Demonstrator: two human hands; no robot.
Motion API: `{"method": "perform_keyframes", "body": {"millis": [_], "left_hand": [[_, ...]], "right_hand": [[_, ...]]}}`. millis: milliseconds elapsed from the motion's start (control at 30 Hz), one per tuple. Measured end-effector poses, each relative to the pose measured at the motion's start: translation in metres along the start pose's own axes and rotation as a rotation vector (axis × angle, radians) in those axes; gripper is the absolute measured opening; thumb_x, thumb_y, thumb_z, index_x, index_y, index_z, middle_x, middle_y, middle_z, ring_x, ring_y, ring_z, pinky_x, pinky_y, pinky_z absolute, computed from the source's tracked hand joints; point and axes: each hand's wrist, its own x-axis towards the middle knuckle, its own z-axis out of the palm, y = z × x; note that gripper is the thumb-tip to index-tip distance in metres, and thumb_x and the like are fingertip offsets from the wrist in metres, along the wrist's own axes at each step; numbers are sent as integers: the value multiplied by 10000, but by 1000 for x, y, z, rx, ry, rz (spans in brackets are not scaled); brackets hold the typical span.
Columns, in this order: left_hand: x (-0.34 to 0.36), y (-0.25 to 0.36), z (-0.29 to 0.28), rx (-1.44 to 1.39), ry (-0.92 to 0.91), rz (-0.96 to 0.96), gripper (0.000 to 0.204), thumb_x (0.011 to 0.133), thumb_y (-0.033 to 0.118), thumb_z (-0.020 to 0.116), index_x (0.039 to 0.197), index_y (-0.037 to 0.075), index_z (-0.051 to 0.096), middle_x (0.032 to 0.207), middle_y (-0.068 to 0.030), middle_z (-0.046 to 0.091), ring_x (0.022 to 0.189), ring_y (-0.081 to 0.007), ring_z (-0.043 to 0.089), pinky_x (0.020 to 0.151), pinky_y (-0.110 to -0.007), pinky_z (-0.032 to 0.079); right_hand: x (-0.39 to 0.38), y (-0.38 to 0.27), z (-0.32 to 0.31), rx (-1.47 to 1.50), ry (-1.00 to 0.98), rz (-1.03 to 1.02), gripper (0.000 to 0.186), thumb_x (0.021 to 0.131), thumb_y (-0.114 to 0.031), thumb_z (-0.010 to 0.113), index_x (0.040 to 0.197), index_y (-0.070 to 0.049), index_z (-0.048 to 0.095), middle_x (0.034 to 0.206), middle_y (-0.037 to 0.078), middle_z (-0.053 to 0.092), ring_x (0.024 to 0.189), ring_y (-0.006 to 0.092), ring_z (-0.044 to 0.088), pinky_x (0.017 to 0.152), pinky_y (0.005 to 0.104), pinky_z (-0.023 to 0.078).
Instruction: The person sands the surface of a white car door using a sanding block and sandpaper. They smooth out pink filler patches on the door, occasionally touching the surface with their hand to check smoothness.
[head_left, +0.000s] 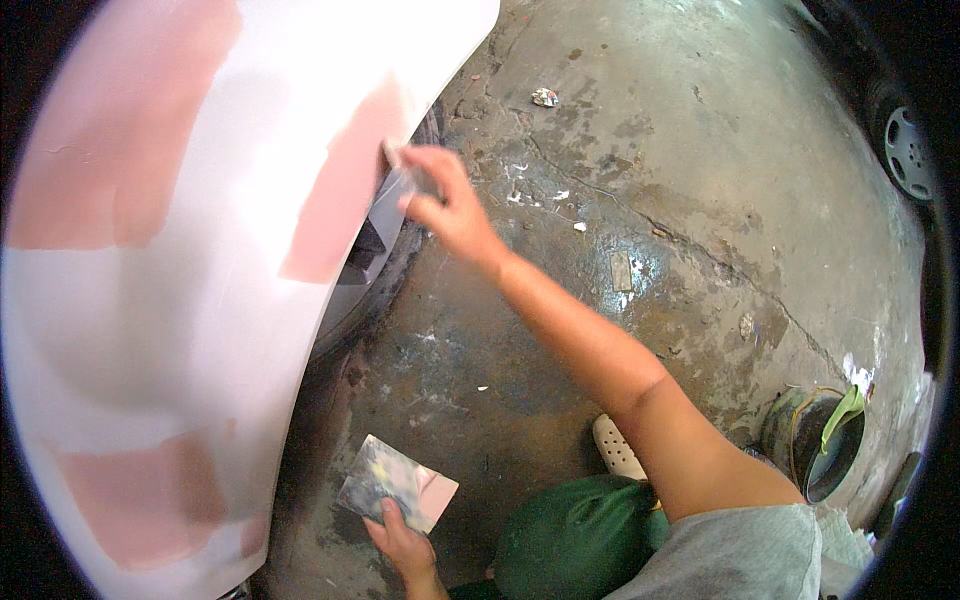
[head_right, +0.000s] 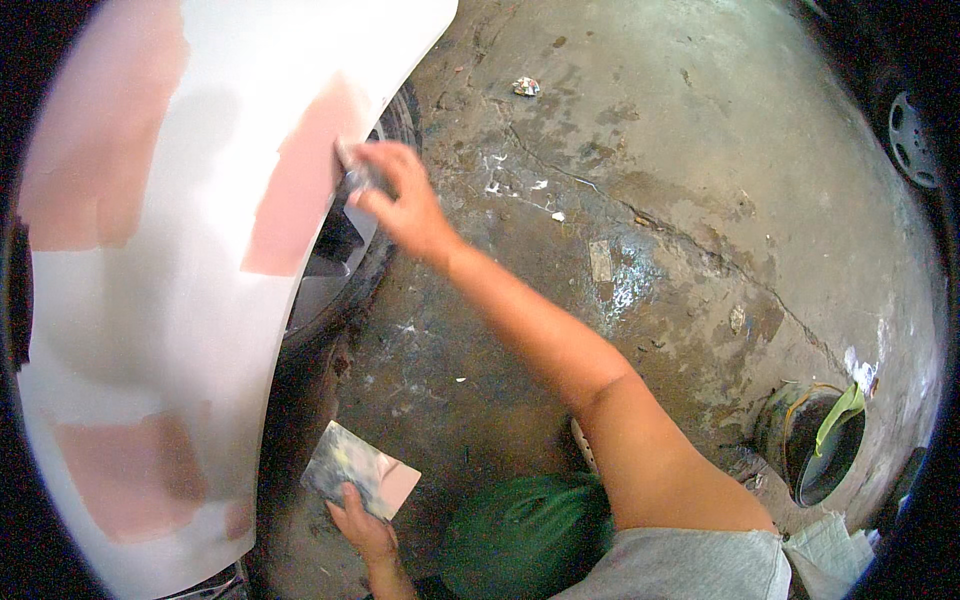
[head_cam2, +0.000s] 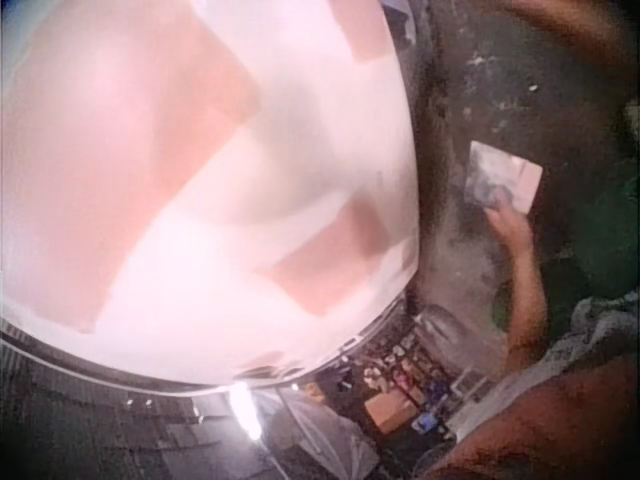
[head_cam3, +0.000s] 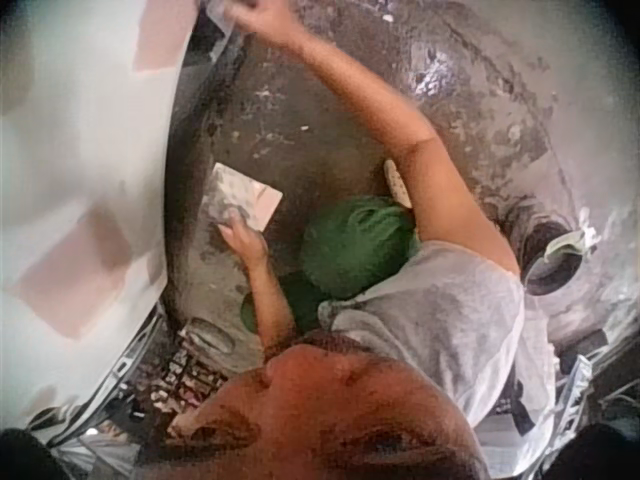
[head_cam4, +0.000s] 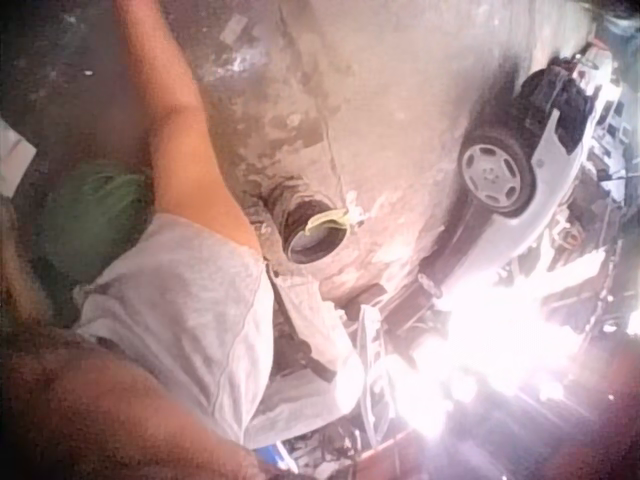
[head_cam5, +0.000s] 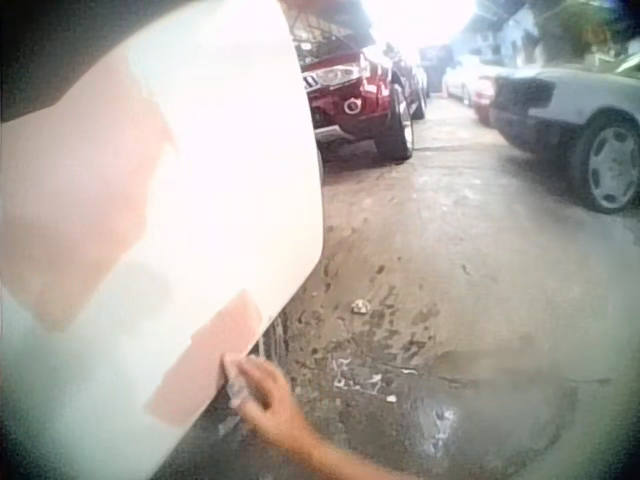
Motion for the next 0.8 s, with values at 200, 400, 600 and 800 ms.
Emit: {"method": "perform_keyframes", "body": {"millis": [200, 400, 600, 800], "left_hand": [[-2, 5, 4, 21, -16, -3, 584, 1014, 233, 560, 1450, -87, 339, 1414, -226, 487, 1263, -318, 532, 1059, -417, 438], [1, 0, 5, -33, -8, -9, 583, 1016, 232, 562, 1456, -79, 341, 1419, -219, 489, 1260, -315, 533, 1060, -426, 435], [3, -3, -6, 15, -29, -44, 574, 1005, 213, 572, 1442, -90, 355, 1396, -220, 506, 1252, -315, 538, 1048, -426, 445], [1, 0, -3, -32, -59, -7, 572, 1004, 209, 572, 1442, -89, 356, 1386, -228, 508, 1242, -323, 544, 1050, -424, 445]], "right_hand": [[-94, -33, 60, -108, -387, -110, 667, 783, -333, 736, 1387, -109, 562, 1422, 202, 471, 1356, 390, 409, 1152, 513, 318], [-122, -23, 29, 177, -393, 206, 648, 844, -310, 728, 1401, -57, 514, 1405, 171, 480, 1354, 329, 430, 1159, 434, 321], [-47, -12, -31, 509, -73, 612, 605, 924, -368, 599, 1461, -112, 487, 1365, 50, 547, 1200, 183, 504, 937, 326, 402], [16, -20, -61, 148, -52, 396, 583, 915, -344, 621, 1427, -83, 525, 1420, 106, 503, 1314, 236, 452, 1047, 370, 378]]}}
